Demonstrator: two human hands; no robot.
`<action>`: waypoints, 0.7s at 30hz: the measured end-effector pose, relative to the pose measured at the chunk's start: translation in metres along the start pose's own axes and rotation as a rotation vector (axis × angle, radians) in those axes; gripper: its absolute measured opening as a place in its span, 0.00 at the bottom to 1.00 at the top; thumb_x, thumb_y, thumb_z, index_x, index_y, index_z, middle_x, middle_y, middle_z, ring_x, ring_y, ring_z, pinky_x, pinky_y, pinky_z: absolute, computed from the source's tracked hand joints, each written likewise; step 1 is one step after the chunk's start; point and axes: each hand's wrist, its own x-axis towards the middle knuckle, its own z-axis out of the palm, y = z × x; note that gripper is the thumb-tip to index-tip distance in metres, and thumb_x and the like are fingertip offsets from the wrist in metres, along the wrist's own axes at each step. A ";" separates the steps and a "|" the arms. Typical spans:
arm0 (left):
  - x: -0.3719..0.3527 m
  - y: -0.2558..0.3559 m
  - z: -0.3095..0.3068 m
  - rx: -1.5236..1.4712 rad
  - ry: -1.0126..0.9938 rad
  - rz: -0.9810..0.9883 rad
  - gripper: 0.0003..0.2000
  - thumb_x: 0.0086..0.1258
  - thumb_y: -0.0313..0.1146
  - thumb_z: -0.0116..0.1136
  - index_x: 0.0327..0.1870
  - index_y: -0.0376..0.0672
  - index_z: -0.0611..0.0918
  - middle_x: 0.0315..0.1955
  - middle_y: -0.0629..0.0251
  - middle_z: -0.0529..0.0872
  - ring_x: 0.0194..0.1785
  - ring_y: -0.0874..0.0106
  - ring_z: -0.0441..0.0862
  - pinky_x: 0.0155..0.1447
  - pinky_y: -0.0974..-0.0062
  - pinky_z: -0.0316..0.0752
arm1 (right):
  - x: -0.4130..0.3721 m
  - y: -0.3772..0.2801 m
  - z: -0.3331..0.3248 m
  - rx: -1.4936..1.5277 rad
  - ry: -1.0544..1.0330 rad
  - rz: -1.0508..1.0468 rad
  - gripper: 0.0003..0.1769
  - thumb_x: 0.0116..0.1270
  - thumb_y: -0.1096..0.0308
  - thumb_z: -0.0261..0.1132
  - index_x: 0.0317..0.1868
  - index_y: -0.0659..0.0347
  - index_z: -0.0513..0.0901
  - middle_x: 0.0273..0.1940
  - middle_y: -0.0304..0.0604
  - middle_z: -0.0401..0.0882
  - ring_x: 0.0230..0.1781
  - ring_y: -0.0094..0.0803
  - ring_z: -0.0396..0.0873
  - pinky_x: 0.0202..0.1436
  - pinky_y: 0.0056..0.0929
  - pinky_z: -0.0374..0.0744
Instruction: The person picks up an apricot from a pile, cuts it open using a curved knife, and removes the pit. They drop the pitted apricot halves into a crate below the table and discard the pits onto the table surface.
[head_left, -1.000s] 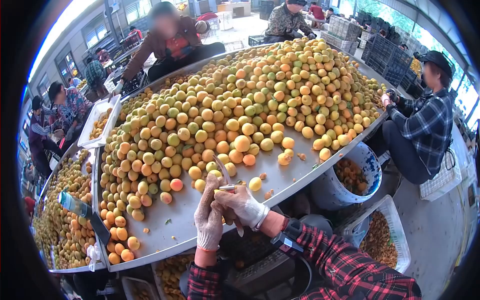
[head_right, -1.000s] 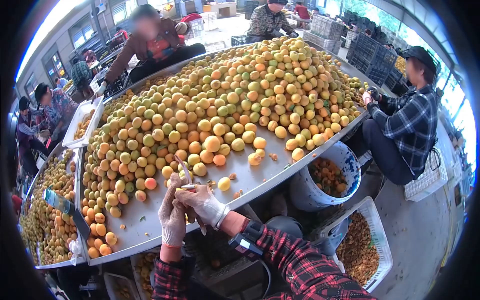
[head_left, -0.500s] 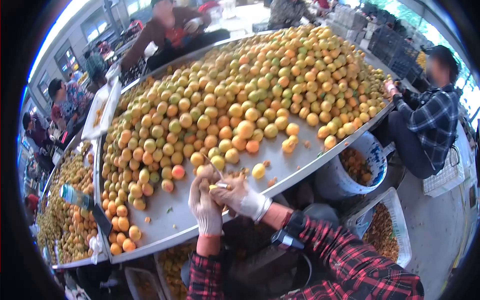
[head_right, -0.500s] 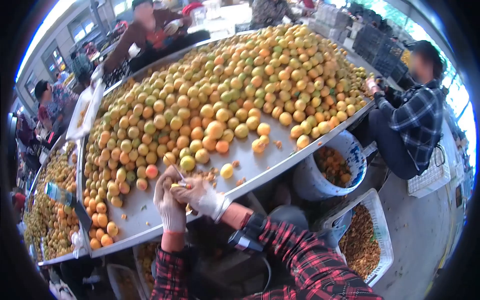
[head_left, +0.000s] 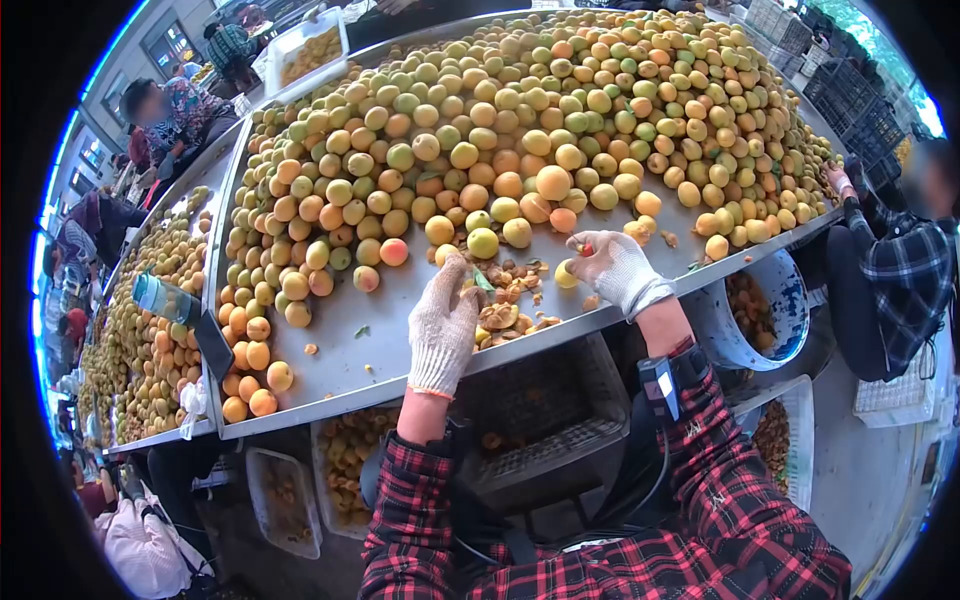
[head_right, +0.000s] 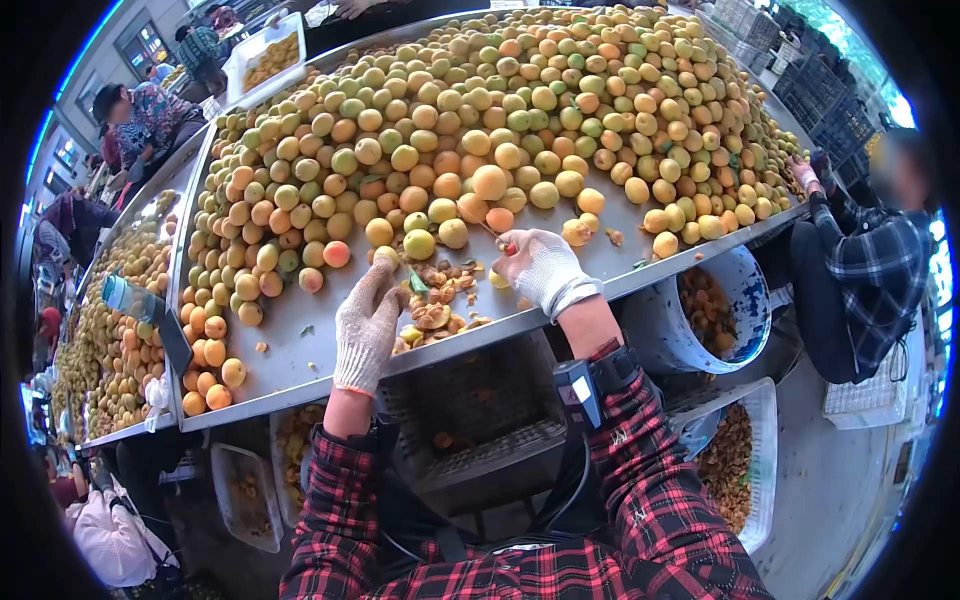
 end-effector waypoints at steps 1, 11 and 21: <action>0.001 -0.001 0.001 0.002 0.002 0.001 0.21 0.68 0.24 0.61 0.63 0.36 0.78 0.54 0.52 0.86 0.57 0.64 0.84 0.61 0.71 0.76 | 0.002 0.006 0.003 -0.015 -0.056 0.019 0.20 0.62 0.58 0.67 0.53 0.56 0.86 0.41 0.54 0.87 0.44 0.46 0.86 0.52 0.37 0.81; -0.006 0.020 0.011 -0.323 -0.106 -0.203 0.22 0.71 0.20 0.59 0.66 0.31 0.74 0.52 0.59 0.84 0.53 0.76 0.82 0.58 0.78 0.77 | -0.005 -0.037 -0.002 0.630 -0.291 0.227 0.15 0.67 0.63 0.68 0.50 0.63 0.84 0.22 0.37 0.78 0.18 0.21 0.74 0.22 0.23 0.75; -0.012 0.033 0.016 -0.634 -0.168 -0.170 0.25 0.72 0.24 0.59 0.70 0.33 0.71 0.62 0.60 0.78 0.63 0.71 0.76 0.65 0.75 0.74 | -0.021 -0.052 0.027 1.023 -0.210 -0.194 0.14 0.77 0.63 0.58 0.55 0.63 0.78 0.33 0.37 0.81 0.21 0.18 0.77 0.25 0.17 0.76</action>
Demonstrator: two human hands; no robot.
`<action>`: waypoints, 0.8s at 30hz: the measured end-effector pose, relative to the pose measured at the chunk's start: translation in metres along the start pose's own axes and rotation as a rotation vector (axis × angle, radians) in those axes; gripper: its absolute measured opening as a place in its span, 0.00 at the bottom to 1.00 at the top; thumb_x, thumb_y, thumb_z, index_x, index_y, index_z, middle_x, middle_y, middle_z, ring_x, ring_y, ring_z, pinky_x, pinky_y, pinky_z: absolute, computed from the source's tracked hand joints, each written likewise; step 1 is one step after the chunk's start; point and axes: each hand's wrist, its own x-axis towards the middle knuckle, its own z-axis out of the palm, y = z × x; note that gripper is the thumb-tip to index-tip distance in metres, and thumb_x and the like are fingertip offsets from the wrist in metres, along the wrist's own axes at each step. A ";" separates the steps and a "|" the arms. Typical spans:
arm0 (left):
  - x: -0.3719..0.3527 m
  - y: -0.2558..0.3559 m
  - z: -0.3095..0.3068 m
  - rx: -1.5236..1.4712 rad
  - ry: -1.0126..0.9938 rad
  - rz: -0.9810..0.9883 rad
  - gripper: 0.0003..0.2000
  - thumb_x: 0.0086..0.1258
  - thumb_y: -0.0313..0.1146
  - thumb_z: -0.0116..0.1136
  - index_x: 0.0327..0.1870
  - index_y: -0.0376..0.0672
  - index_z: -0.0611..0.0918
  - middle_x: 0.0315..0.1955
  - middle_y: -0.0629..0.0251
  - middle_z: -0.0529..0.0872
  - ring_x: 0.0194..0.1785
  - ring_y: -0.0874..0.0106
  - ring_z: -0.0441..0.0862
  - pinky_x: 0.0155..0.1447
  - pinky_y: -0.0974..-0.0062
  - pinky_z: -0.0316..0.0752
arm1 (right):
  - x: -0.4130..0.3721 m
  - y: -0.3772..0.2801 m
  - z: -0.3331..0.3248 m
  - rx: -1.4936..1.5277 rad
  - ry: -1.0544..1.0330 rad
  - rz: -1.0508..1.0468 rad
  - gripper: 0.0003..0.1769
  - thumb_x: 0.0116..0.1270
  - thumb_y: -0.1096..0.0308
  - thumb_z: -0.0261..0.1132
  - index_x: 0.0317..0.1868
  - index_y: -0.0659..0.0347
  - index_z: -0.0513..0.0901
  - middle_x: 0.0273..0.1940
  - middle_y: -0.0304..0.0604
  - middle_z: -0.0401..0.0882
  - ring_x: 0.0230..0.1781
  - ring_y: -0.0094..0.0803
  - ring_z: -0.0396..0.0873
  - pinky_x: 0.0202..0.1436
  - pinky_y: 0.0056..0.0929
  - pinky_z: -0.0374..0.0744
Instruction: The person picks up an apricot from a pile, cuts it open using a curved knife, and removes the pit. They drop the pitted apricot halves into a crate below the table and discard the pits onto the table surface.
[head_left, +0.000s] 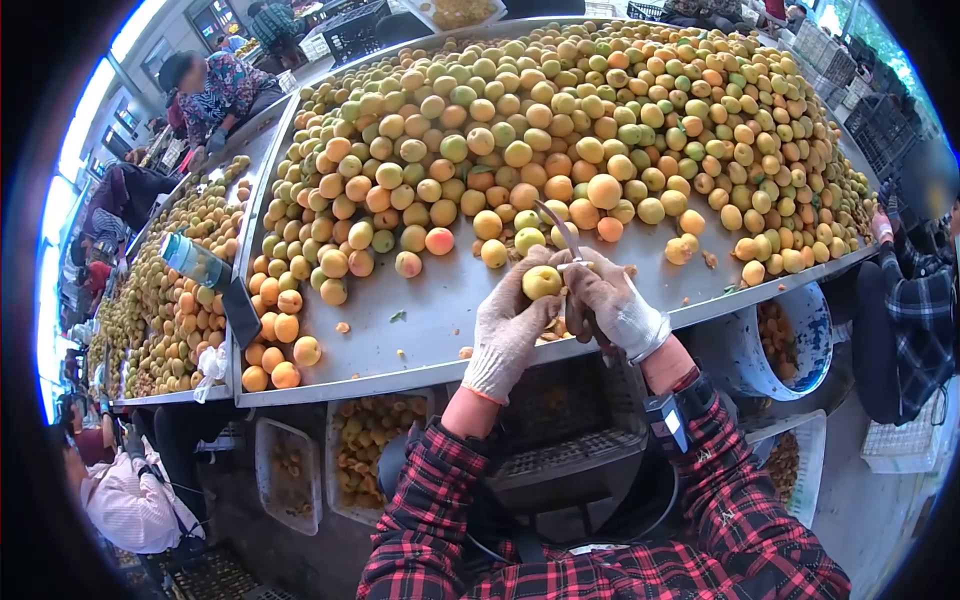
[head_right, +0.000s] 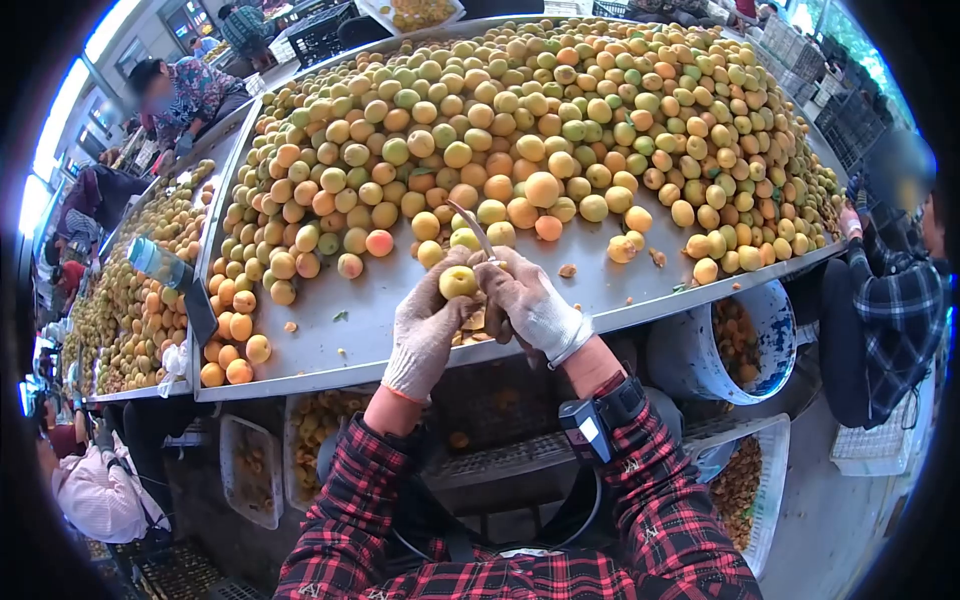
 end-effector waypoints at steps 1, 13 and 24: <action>0.002 0.002 -0.001 -0.054 0.025 0.017 0.24 0.71 0.24 0.58 0.69 0.33 0.71 0.62 0.60 0.78 0.62 0.71 0.77 0.65 0.75 0.74 | 0.002 0.003 -0.001 -0.182 0.021 -0.244 0.14 0.78 0.63 0.56 0.55 0.63 0.77 0.34 0.38 0.82 0.22 0.18 0.78 0.26 0.17 0.77; -0.005 0.016 -0.002 -0.060 0.001 -0.091 0.23 0.67 0.22 0.57 0.64 0.31 0.76 0.46 0.63 0.83 0.42 0.77 0.81 0.46 0.81 0.78 | -0.014 -0.024 0.000 0.113 -0.094 0.081 0.22 0.81 0.59 0.51 0.67 0.60 0.74 0.25 0.34 0.80 0.15 0.15 0.70 0.17 0.14 0.67; -0.015 0.022 -0.003 0.012 0.023 -0.093 0.20 0.67 0.23 0.59 0.61 0.30 0.77 0.36 0.65 0.83 0.31 0.80 0.78 0.33 0.82 0.74 | -0.018 -0.035 0.006 0.089 -0.124 0.288 0.26 0.81 0.50 0.51 0.66 0.59 0.75 0.22 0.35 0.77 0.11 0.17 0.67 0.13 0.17 0.65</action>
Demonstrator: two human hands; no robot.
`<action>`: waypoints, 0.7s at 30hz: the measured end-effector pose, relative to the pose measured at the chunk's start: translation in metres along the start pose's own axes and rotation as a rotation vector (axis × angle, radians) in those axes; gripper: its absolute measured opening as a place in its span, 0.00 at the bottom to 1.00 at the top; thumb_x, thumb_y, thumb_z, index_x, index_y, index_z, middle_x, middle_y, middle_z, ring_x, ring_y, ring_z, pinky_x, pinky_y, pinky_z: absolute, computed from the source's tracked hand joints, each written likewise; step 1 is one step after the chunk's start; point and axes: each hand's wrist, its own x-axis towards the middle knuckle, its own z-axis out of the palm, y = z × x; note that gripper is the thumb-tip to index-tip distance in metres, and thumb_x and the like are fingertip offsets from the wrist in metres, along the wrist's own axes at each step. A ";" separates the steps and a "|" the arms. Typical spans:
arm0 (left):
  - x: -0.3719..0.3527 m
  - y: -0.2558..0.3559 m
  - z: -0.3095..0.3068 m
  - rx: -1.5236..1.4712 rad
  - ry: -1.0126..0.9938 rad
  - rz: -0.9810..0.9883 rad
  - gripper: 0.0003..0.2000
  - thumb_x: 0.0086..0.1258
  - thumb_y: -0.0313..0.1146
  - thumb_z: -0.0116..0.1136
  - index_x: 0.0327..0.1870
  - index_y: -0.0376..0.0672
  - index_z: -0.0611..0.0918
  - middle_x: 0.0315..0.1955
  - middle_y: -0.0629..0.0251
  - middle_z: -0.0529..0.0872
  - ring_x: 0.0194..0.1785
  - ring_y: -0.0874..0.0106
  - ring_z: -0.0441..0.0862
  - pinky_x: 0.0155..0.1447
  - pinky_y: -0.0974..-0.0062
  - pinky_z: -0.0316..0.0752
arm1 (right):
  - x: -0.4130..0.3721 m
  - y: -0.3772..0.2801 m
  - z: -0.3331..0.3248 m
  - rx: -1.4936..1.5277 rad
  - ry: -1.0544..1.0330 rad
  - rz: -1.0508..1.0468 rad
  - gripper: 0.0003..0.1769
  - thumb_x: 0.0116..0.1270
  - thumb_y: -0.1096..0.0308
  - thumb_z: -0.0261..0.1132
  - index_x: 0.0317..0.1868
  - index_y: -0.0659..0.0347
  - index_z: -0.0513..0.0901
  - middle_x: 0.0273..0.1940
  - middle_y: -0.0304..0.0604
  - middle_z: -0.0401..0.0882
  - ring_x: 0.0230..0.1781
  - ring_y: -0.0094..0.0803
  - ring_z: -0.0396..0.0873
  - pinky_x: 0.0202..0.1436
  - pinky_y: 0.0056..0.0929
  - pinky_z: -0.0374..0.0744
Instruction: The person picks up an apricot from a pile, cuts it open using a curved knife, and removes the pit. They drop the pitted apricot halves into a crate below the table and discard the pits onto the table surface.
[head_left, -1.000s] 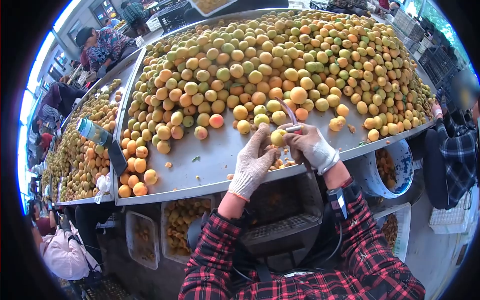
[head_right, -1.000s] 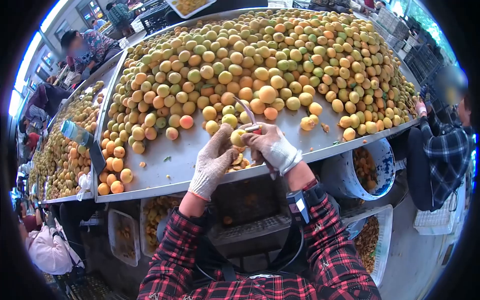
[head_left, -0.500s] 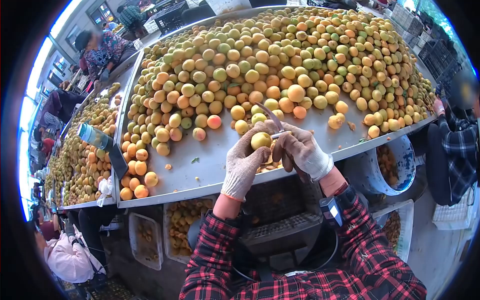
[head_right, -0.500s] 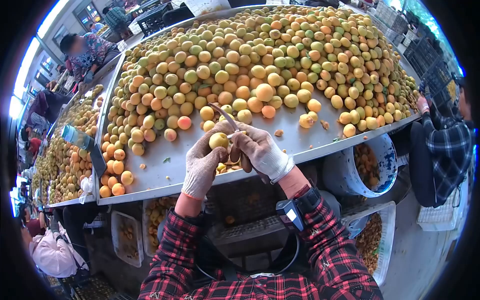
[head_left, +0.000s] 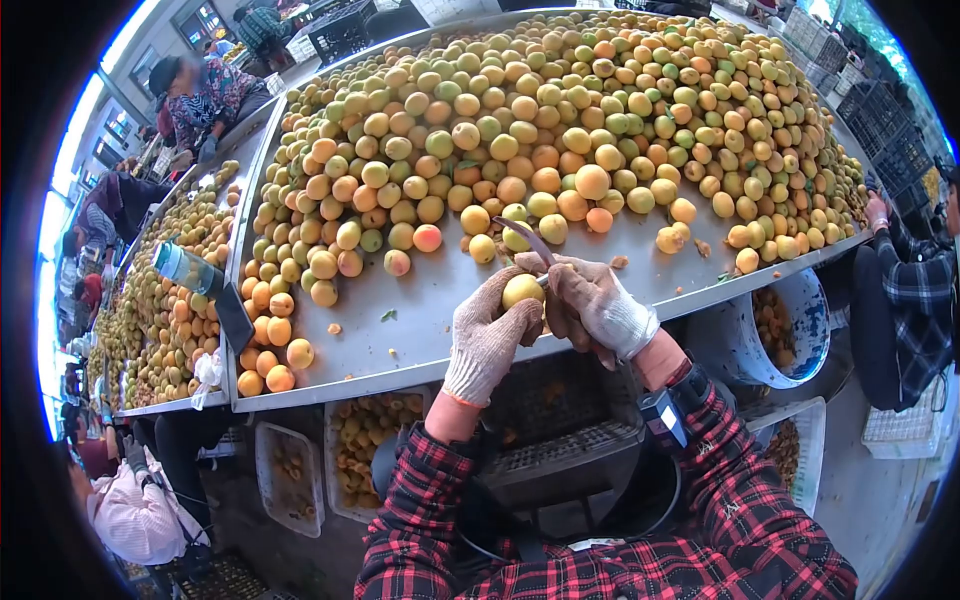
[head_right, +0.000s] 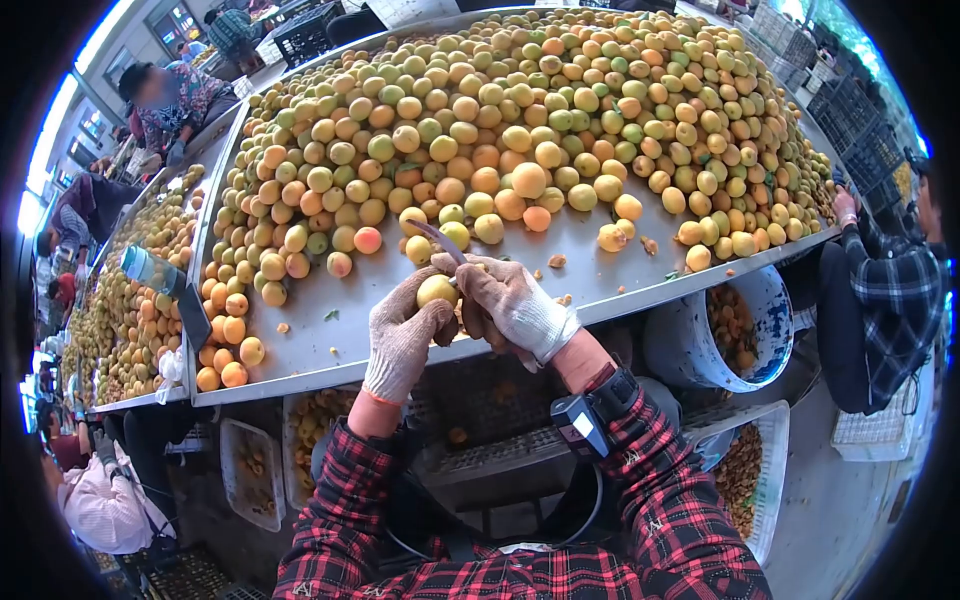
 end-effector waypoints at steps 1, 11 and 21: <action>0.000 0.001 0.000 0.004 0.012 -0.008 0.20 0.66 0.22 0.59 0.60 0.30 0.78 0.37 0.65 0.83 0.30 0.79 0.77 0.33 0.83 0.73 | 0.002 0.002 0.001 -0.002 -0.004 0.001 0.26 0.81 0.50 0.51 0.66 0.59 0.75 0.22 0.35 0.77 0.11 0.17 0.67 0.13 0.17 0.65; 0.016 -0.020 -0.014 0.790 0.180 0.406 0.18 0.65 0.24 0.64 0.56 0.33 0.81 0.39 0.61 0.86 0.40 0.76 0.84 0.46 0.79 0.80 | 0.038 0.062 -0.002 -0.852 0.402 -0.501 0.18 0.74 0.60 0.62 0.59 0.60 0.78 0.34 0.59 0.84 0.35 0.54 0.84 0.35 0.42 0.81; 0.009 0.008 -0.016 -0.267 -0.068 -0.012 0.22 0.67 0.21 0.58 0.64 0.32 0.75 0.50 0.60 0.83 0.46 0.77 0.83 0.48 0.83 0.80 | -0.004 0.000 0.007 -0.131 -0.014 0.006 0.17 0.80 0.56 0.52 0.41 0.60 0.79 0.20 0.29 0.71 0.17 0.14 0.66 0.18 0.18 0.62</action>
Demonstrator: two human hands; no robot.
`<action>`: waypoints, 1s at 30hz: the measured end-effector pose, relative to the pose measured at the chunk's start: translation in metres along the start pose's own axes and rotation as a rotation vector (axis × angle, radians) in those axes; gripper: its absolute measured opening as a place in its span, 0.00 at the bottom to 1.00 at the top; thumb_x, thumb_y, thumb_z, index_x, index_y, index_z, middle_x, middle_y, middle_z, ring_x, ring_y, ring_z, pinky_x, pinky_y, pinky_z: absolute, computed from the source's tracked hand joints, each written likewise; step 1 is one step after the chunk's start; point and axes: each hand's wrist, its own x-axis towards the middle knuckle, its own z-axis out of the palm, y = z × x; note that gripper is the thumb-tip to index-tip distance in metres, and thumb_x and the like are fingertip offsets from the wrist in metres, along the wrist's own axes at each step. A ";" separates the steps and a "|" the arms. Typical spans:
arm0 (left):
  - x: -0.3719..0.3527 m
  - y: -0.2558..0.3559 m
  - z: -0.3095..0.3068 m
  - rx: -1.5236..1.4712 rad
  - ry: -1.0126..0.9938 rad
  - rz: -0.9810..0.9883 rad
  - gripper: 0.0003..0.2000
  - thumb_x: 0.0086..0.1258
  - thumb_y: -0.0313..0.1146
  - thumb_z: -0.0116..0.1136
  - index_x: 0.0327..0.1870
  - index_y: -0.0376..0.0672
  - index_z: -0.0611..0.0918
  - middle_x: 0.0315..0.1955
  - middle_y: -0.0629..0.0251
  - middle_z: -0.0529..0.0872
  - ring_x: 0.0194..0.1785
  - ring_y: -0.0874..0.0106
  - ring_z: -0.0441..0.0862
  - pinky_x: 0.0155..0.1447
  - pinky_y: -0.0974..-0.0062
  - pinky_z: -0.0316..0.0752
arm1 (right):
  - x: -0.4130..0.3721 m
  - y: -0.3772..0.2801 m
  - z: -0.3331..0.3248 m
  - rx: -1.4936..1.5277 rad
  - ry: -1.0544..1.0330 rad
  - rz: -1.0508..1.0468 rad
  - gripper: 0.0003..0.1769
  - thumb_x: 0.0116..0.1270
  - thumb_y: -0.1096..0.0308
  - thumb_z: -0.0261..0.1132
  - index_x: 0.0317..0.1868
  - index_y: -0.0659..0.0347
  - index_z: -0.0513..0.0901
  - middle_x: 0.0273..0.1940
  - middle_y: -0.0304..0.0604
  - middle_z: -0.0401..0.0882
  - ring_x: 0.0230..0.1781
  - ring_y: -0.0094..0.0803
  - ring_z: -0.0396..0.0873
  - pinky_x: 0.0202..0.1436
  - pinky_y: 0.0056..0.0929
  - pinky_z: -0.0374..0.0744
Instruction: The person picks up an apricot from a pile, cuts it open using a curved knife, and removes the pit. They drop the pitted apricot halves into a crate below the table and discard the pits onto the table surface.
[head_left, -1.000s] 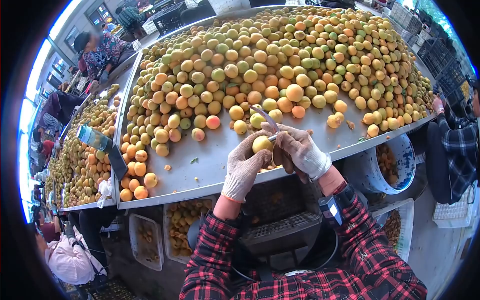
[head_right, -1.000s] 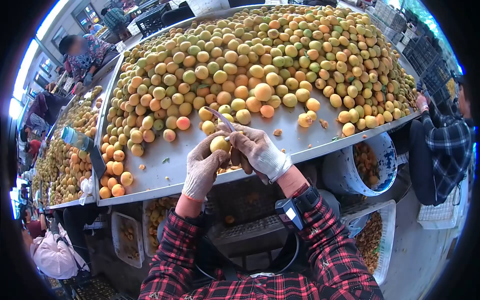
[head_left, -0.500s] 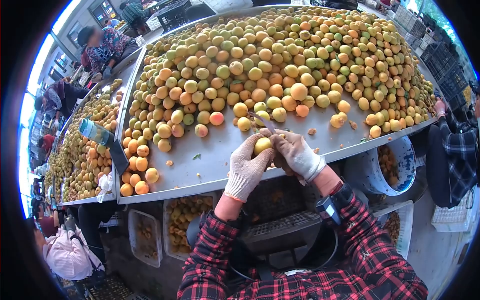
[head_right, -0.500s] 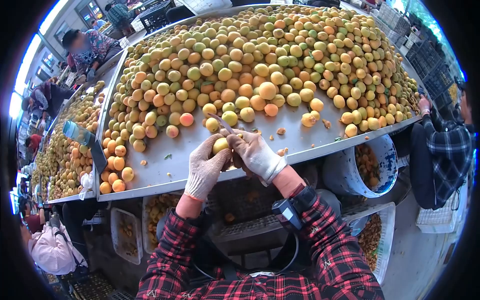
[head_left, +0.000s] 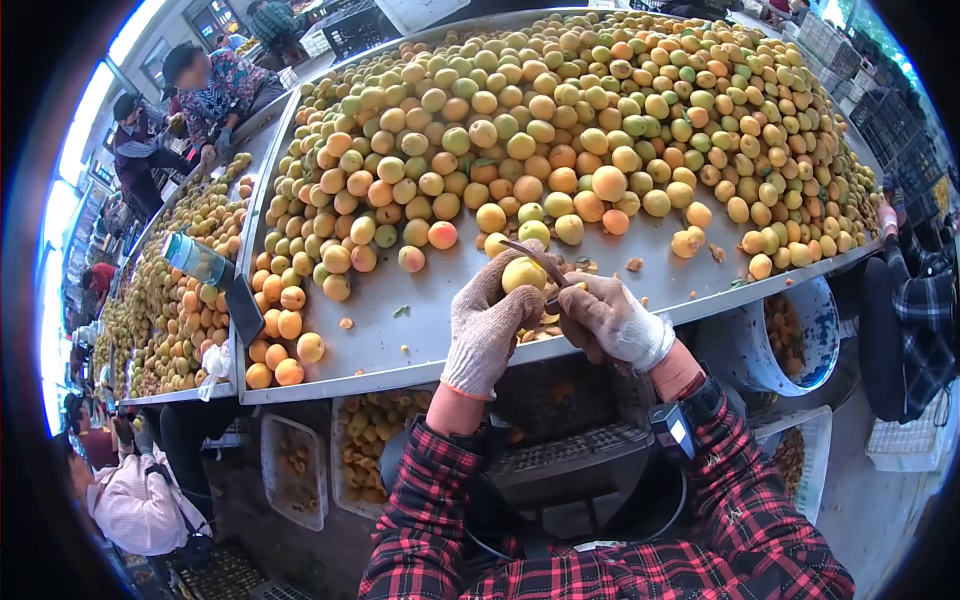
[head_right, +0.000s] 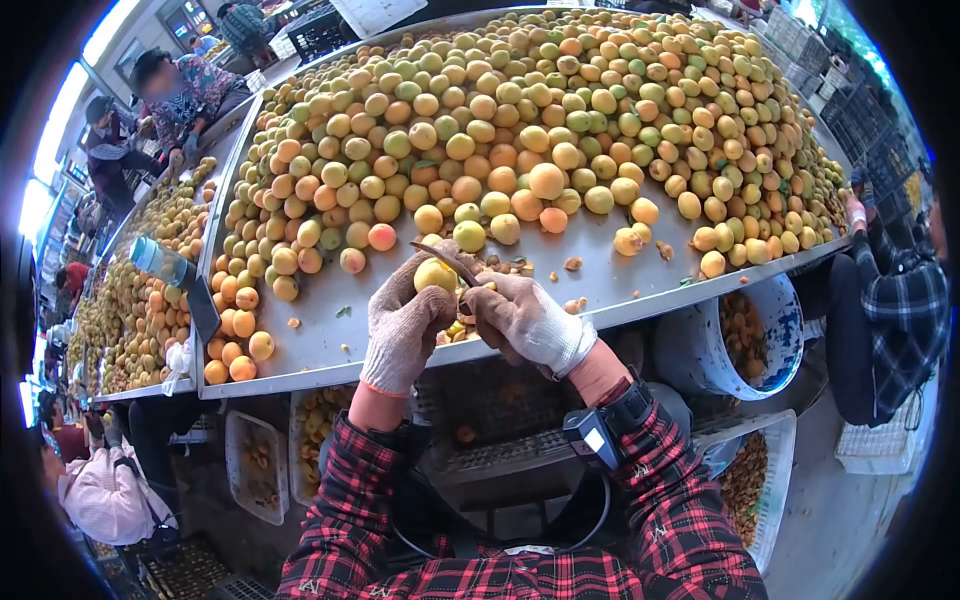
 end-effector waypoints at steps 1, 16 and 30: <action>-0.001 0.000 0.001 0.000 -0.002 0.000 0.22 0.67 0.21 0.58 0.64 0.32 0.75 0.50 0.60 0.83 0.46 0.77 0.83 0.48 0.83 0.80 | 0.000 0.001 0.001 -0.001 0.002 -0.001 0.17 0.80 0.56 0.52 0.41 0.60 0.79 0.20 0.29 0.71 0.17 0.14 0.66 0.18 0.18 0.62; 0.008 -0.009 0.000 -0.073 -0.056 0.043 0.24 0.75 0.32 0.47 0.67 0.27 0.69 0.57 0.54 0.79 0.60 0.66 0.79 0.60 0.70 0.78 | 0.013 0.030 0.013 -0.230 0.137 -0.347 0.12 0.74 0.65 0.63 0.47 0.67 0.80 0.35 0.52 0.83 0.36 0.44 0.83 0.40 0.36 0.79; -0.001 -0.007 0.008 -0.091 0.061 0.203 0.25 0.71 0.24 0.57 0.69 0.29 0.69 0.60 0.51 0.78 0.62 0.62 0.80 0.66 0.68 0.76 | 0.018 0.039 0.028 -0.393 0.174 -0.402 0.13 0.73 0.62 0.64 0.48 0.63 0.80 0.35 0.58 0.83 0.38 0.57 0.82 0.39 0.41 0.80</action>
